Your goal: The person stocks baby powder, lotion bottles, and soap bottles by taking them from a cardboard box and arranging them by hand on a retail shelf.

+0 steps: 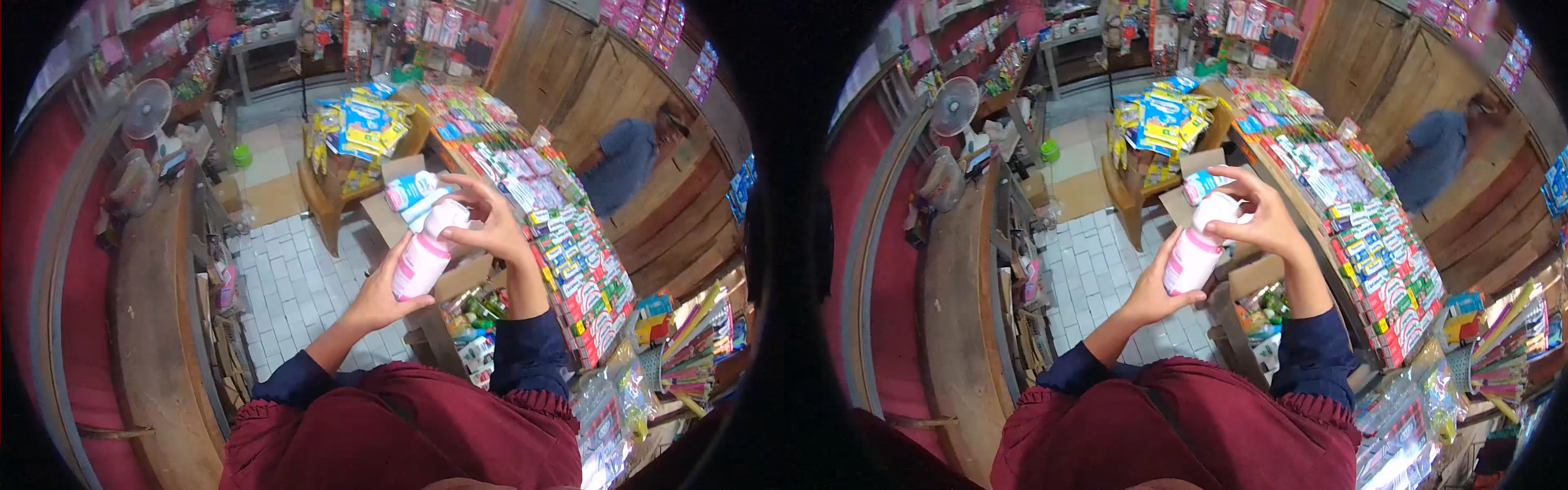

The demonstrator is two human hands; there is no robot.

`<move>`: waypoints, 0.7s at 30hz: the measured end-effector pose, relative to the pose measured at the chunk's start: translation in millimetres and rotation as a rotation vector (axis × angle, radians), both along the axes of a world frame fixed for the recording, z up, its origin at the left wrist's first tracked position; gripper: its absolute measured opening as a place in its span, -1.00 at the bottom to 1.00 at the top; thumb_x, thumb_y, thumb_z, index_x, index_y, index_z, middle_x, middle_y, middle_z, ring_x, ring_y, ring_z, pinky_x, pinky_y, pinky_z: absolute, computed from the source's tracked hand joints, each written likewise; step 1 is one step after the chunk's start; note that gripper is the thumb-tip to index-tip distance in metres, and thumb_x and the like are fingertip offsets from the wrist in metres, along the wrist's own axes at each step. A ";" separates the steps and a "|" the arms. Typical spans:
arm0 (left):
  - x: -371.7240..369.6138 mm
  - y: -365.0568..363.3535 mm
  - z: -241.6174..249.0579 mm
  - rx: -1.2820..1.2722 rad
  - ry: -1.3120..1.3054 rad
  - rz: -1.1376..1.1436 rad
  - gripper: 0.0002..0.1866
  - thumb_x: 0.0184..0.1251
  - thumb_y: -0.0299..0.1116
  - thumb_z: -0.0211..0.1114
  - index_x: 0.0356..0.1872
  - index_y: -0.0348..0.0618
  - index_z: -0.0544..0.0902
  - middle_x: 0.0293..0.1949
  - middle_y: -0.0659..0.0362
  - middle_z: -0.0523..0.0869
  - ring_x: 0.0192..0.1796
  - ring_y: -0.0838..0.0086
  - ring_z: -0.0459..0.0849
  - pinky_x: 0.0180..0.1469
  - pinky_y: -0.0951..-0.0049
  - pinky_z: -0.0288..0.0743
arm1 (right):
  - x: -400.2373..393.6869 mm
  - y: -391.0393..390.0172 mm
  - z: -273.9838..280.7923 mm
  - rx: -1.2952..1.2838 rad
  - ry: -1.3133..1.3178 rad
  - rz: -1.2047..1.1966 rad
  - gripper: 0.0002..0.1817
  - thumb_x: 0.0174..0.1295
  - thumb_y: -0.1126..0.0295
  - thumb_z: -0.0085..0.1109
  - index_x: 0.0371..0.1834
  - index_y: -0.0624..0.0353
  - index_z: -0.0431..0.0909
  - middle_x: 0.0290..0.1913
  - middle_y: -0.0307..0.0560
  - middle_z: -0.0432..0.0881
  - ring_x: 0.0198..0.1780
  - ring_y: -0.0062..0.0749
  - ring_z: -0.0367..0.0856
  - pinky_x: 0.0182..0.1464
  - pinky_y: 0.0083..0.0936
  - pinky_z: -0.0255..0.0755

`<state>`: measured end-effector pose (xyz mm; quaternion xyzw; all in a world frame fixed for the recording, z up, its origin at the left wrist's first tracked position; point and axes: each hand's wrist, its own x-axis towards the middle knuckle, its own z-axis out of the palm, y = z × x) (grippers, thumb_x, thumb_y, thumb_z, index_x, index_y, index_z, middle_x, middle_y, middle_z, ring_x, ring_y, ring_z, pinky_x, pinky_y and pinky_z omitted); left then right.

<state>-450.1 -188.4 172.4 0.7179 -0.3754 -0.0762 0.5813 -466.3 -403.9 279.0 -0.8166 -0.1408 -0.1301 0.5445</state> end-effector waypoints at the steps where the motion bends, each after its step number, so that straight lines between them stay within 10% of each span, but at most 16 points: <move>1: 4.8 8.6 -3.5 -0.061 -0.026 0.038 0.06 -0.01 -0.12 0.53 0.46 -0.16 0.06 0.31 -0.11 0.35 0.31 0.14 0.42 0.32 0.21 0.29 | 8.9 12.5 1.2 -0.013 -0.015 0.009 -0.20 -0.12 0.31 0.54 0.28 0.07 0.41 -0.06 -0.16 0.66 -0.06 -0.57 0.59 -0.14 -0.65 0.44; 6: 37.2 56.7 -18.4 -0.502 0.252 0.108 -0.04 0.02 -0.33 0.49 0.42 -0.25 0.08 0.18 0.01 0.46 0.17 0.34 0.51 0.23 0.31 0.38 | 71.1 47.9 -27.4 0.308 0.016 0.215 -0.37 0.20 0.33 0.31 0.35 0.12 0.34 0.19 -0.12 0.52 0.04 -0.56 0.54 -0.01 -0.59 0.45; 10: 63.8 119.1 -8.6 -0.365 0.289 0.265 -0.26 0.08 -0.43 0.43 0.27 -0.23 0.23 -0.05 0.14 0.56 -0.05 0.48 0.59 -0.05 0.47 0.52 | 122.3 23.8 -109.6 0.580 0.021 -0.195 -0.63 0.34 0.29 0.12 0.17 0.19 0.50 0.08 -0.12 0.61 -0.08 -0.48 0.61 -0.04 -0.52 0.50; 15: 101.7 163.4 -17.2 -0.295 0.200 0.381 -0.23 0.09 -0.37 0.43 0.31 -0.23 0.21 0.00 0.11 0.54 0.02 0.43 0.55 0.08 0.40 0.46 | 123.8 9.6 -233.2 1.014 0.192 -0.608 -0.61 0.32 0.16 0.13 0.10 0.15 0.52 -0.03 -0.13 0.64 -0.16 -0.46 0.61 -0.15 -0.51 0.49; 21: 152.1 164.1 -35.5 -0.207 0.332 0.169 -0.17 0.10 -0.33 0.40 0.37 -0.26 0.15 0.14 0.07 0.42 0.12 0.39 0.47 0.20 0.36 0.35 | 93.7 63.6 -378.2 1.350 0.450 -0.915 -0.40 0.28 -0.04 0.08 0.31 0.01 0.34 0.30 -0.08 0.40 0.25 -0.11 0.36 0.23 -0.11 0.25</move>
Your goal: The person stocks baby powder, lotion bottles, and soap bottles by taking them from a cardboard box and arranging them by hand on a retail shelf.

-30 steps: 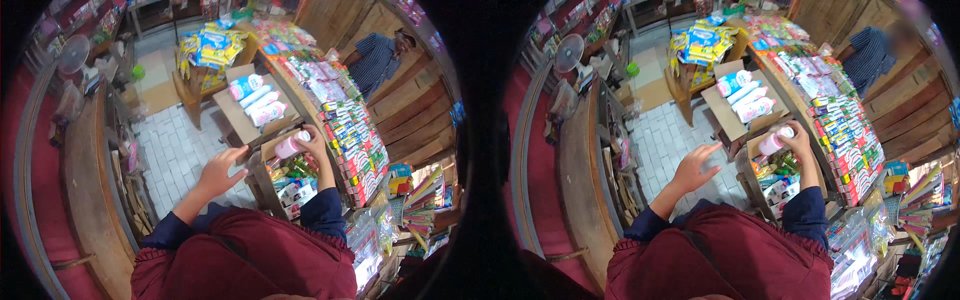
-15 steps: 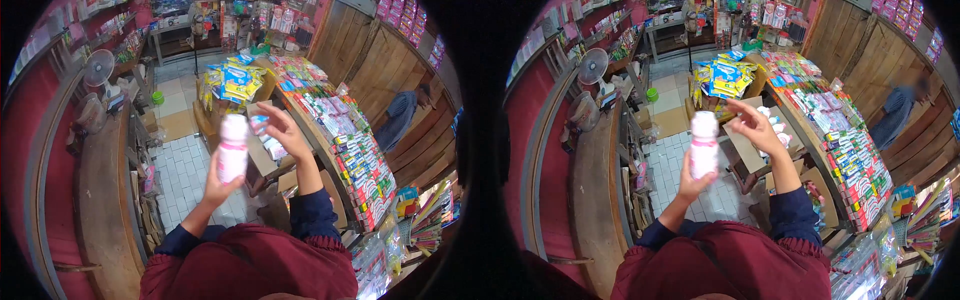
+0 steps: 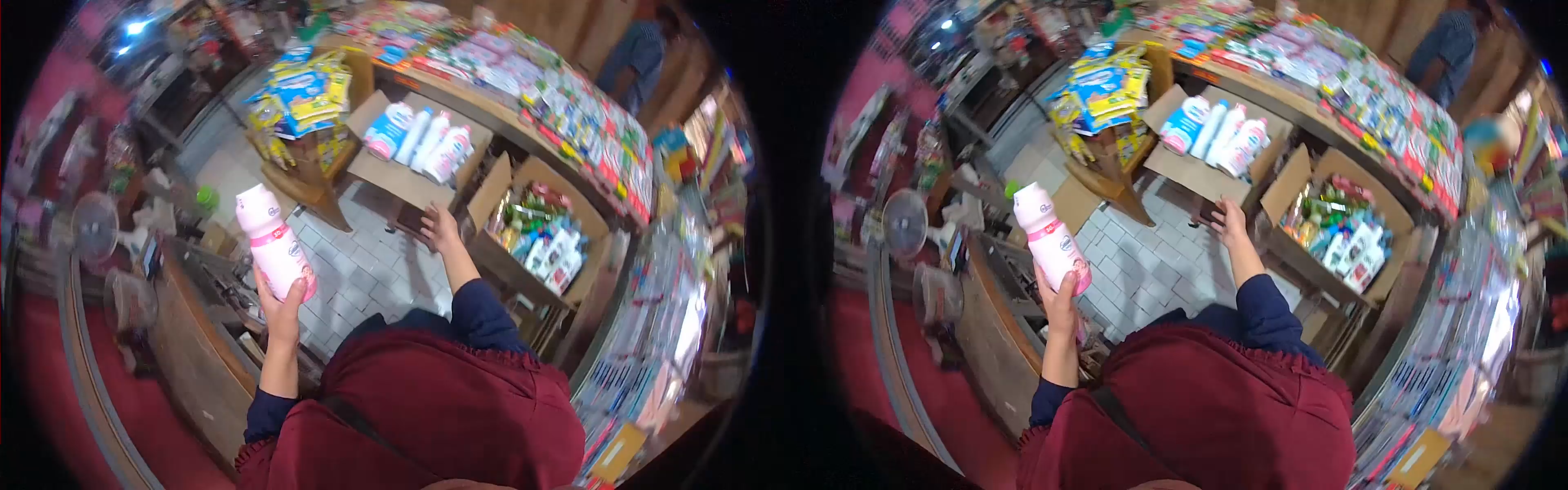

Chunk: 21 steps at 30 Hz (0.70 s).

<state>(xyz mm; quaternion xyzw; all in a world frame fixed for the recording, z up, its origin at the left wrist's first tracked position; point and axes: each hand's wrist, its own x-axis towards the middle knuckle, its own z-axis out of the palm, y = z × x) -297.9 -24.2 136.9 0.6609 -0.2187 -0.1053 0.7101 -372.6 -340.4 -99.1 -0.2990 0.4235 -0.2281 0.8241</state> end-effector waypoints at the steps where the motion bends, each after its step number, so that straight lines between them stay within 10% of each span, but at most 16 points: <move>1: 3.4 -1.0 -1.4 0.008 0.004 -0.050 -0.17 0.09 -0.32 0.40 0.37 -0.26 0.15 0.14 0.07 0.42 0.12 0.39 0.47 0.20 0.36 0.34 | -7.6 2.2 -6.2 -0.009 0.020 -0.018 -0.40 0.28 -0.04 0.08 0.32 0.00 0.33 0.31 -0.08 0.38 0.25 -0.12 0.36 0.23 -0.12 0.24; 11: 38.5 -16.6 -22.0 0.080 0.117 -0.190 -0.20 0.08 -0.27 0.42 0.33 -0.23 0.21 0.07 0.11 0.46 0.11 0.39 0.48 0.16 0.36 0.39 | 33.3 -74.6 -26.9 -0.329 0.278 -0.075 -0.35 0.25 -0.04 0.13 0.33 0.06 0.35 0.25 -0.08 0.44 0.17 -0.23 0.42 0.13 -0.27 0.34; 15: 52.5 -10.5 -36.8 0.163 0.086 -0.116 -0.22 0.11 -0.25 0.42 0.31 -0.23 0.22 0.06 0.11 0.48 0.10 0.40 0.48 0.16 0.36 0.37 | 69.6 -88.7 9.2 -0.548 0.362 -0.204 -0.20 0.24 0.04 0.19 0.36 0.43 0.22 0.30 0.23 0.40 0.31 -0.14 0.39 0.31 -0.38 0.22; 21: 83.1 -28.5 -40.4 0.189 0.186 -0.016 -0.22 0.12 -0.29 0.41 0.33 -0.22 0.19 0.08 0.09 0.48 0.13 0.38 0.48 0.20 0.33 0.36 | 109.1 -153.6 -86.7 -0.559 0.602 -0.417 -0.06 -0.01 -0.06 0.36 0.35 0.34 0.27 0.24 0.26 0.43 0.30 0.02 0.39 0.32 -0.29 0.23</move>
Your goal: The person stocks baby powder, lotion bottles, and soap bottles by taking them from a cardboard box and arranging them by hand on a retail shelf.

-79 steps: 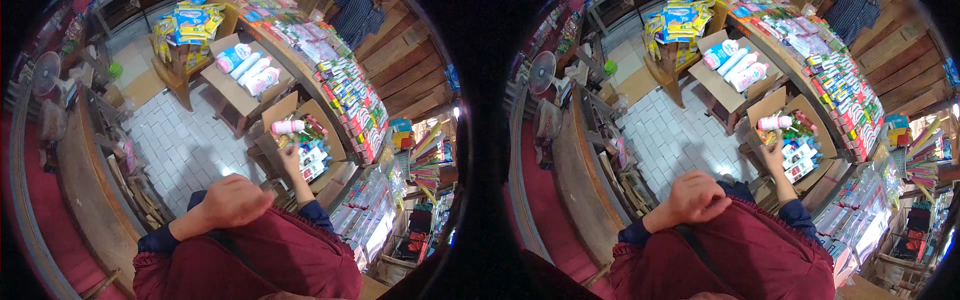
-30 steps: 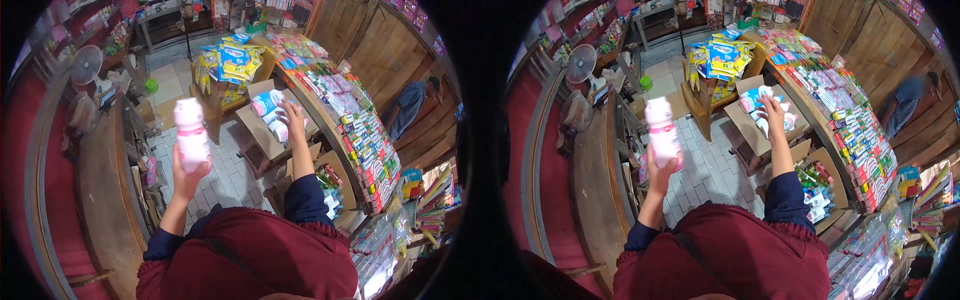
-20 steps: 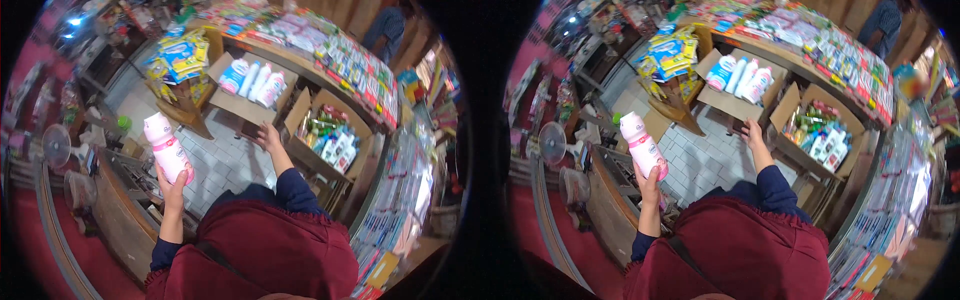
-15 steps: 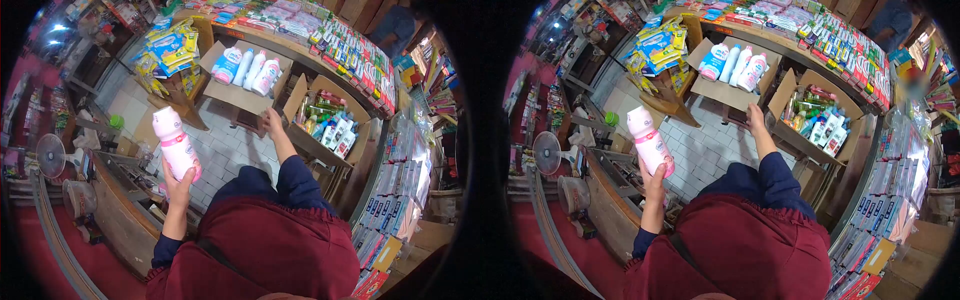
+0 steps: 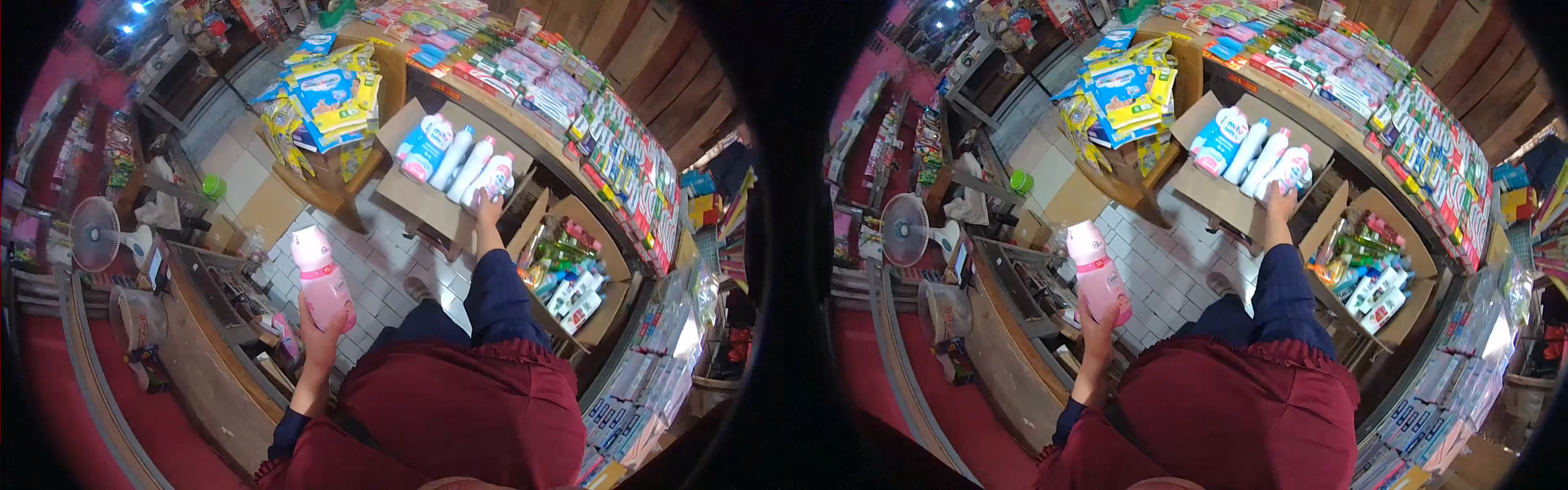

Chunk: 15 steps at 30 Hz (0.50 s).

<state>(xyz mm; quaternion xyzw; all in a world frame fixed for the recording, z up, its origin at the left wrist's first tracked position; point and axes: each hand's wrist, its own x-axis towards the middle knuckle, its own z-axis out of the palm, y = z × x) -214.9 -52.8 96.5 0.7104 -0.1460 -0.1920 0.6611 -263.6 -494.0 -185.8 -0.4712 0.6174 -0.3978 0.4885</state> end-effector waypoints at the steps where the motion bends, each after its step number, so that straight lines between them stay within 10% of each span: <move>1: 4.5 -10.5 6.3 -0.016 0.068 0.028 -0.21 0.12 -0.31 0.41 0.34 -0.22 0.18 0.09 0.08 0.48 0.13 0.36 0.49 0.20 0.32 0.37 | 1.5 -1.7 1.2 0.007 0.043 0.025 -0.04 -0.04 -0.07 0.38 0.34 0.33 0.27 0.25 0.26 0.42 0.30 0.02 0.38 0.32 -0.28 0.23; 6: 35.4 -59.8 12.5 -0.053 0.053 -0.003 -0.22 0.10 -0.32 0.42 0.32 -0.21 0.21 0.08 0.08 0.48 0.14 0.35 0.49 0.20 0.32 0.37 | 7.5 -8.7 29.1 0.115 0.275 0.078 0.17 -0.27 -0.02 0.54 0.42 0.27 0.13 0.32 0.25 0.33 0.35 0.02 0.31 0.34 -0.25 0.22; 15: 67.4 -116.4 -30.0 -0.218 0.156 -0.123 -0.18 0.14 -0.01 0.32 0.33 -0.22 0.21 0.17 -0.01 0.45 0.08 0.29 0.59 0.13 0.27 0.48 | 19.0 -28.5 13.7 0.076 -0.181 0.004 0.18 -0.22 0.37 0.52 0.49 0.20 -0.08 0.31 0.21 0.28 0.29 -0.09 0.34 0.30 -0.30 0.27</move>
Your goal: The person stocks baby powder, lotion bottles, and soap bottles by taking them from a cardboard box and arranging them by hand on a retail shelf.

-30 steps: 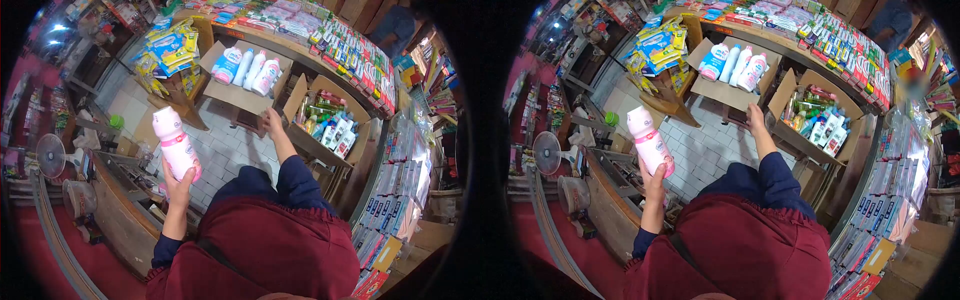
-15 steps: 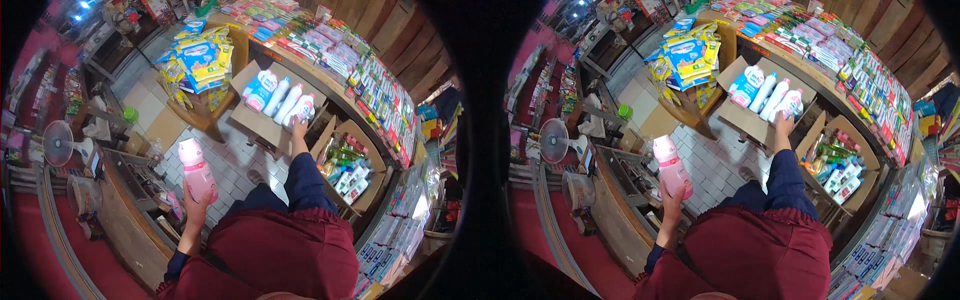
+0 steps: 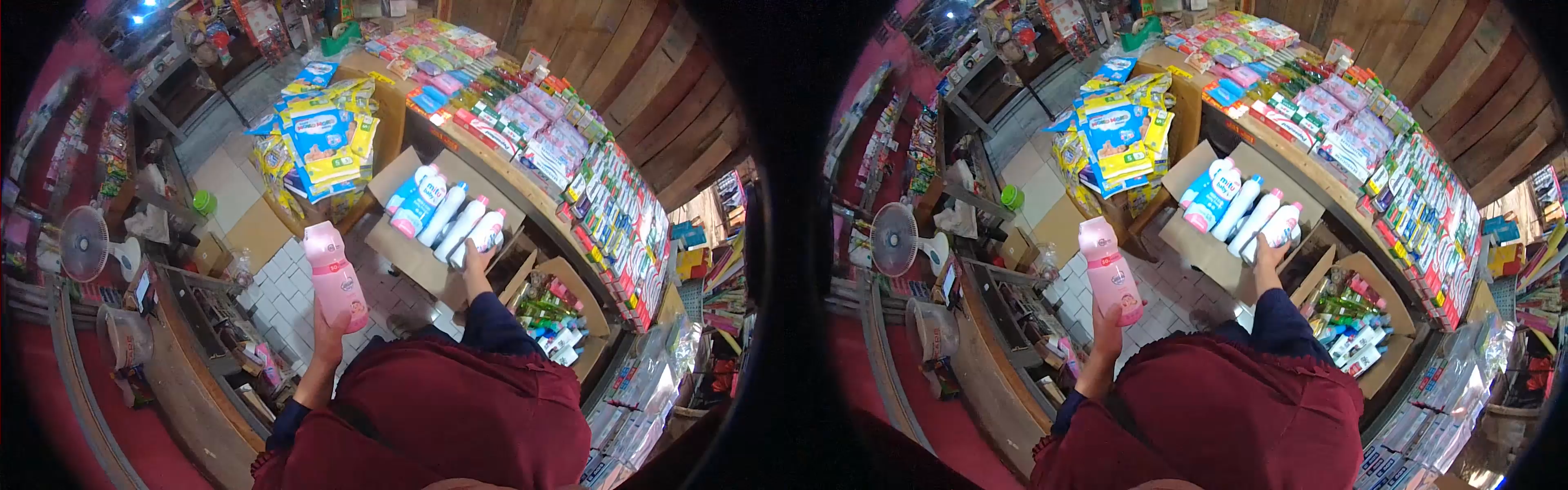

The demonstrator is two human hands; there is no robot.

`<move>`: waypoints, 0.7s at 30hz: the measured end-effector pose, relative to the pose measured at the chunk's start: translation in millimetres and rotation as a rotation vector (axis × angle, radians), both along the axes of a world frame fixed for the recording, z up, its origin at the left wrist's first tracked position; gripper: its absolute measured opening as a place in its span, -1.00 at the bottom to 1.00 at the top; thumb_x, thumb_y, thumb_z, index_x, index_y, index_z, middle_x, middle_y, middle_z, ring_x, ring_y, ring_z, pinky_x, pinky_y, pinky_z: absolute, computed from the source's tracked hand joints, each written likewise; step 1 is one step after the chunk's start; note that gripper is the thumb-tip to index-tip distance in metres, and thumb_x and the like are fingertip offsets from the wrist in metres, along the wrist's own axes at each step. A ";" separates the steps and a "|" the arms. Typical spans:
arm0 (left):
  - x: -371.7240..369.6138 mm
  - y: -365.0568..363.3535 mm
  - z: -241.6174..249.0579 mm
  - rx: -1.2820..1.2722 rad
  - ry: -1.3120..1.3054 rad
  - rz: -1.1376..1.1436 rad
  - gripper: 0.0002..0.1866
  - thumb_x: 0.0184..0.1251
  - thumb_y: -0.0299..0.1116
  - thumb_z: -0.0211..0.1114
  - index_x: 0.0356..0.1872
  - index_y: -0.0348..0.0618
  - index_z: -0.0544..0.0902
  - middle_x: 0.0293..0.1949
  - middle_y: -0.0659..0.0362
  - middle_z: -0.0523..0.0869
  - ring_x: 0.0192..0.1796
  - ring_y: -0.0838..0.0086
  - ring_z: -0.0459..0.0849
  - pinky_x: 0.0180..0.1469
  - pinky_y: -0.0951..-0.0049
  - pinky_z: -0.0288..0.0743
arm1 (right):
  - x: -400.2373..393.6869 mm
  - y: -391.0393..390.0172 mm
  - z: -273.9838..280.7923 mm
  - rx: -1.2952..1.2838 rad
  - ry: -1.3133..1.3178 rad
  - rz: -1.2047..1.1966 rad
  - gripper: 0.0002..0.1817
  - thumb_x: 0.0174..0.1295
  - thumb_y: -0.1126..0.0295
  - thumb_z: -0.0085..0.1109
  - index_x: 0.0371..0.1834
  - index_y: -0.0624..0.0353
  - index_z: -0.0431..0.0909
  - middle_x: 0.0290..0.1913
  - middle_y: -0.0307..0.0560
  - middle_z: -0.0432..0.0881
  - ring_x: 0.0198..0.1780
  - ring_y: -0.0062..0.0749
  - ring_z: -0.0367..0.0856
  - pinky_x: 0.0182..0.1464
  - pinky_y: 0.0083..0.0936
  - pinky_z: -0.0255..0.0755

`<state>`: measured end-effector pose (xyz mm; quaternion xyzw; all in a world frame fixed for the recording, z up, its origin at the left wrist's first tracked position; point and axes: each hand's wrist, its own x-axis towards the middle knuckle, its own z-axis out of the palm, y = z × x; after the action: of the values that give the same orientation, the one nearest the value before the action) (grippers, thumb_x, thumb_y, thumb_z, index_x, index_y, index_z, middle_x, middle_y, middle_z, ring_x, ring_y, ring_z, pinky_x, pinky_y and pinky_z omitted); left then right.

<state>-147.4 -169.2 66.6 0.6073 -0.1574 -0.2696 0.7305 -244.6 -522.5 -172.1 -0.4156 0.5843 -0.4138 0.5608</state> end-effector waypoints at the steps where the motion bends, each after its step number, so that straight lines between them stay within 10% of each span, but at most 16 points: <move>1: 1.7 -3.5 0.3 -0.029 -0.008 -0.039 -0.15 0.16 0.09 0.27 0.35 -0.21 0.19 0.21 -0.05 0.44 0.05 0.25 0.63 0.10 0.24 0.52 | 0.3 9.3 22.7 0.007 -0.084 0.014 0.17 -0.20 0.40 0.50 0.50 0.20 -0.09 0.30 0.19 0.28 0.28 -0.12 0.34 0.29 -0.32 0.28; 15: 8.5 58.2 74.9 -0.551 0.022 0.153 0.07 -0.14 0.12 0.50 0.39 -0.16 0.19 0.25 0.10 0.45 0.28 0.33 0.46 0.31 0.27 0.35 | 161.6 254.4 332.7 -0.671 -0.773 1.399 0.24 -0.28 0.43 0.51 0.50 0.26 -0.15 0.24 0.11 0.30 0.30 -0.19 0.28 0.32 -0.31 0.21; 21: -45.0 160.7 104.4 -0.556 -0.250 0.647 0.11 -0.16 0.02 0.54 0.41 -0.19 0.11 0.27 0.05 0.41 0.30 0.27 0.45 0.32 0.22 0.33 | 164.2 392.6 390.3 -1.104 -0.967 1.897 -0.45 0.14 0.29 0.31 0.23 0.12 0.43 0.40 0.14 0.27 0.35 -0.01 0.24 0.36 -0.20 0.03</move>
<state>-192.4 -8.5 171.0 0.4339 -0.1131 0.1010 0.8881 -80.4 -130.0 218.2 -0.6666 -0.4824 -0.1438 0.5498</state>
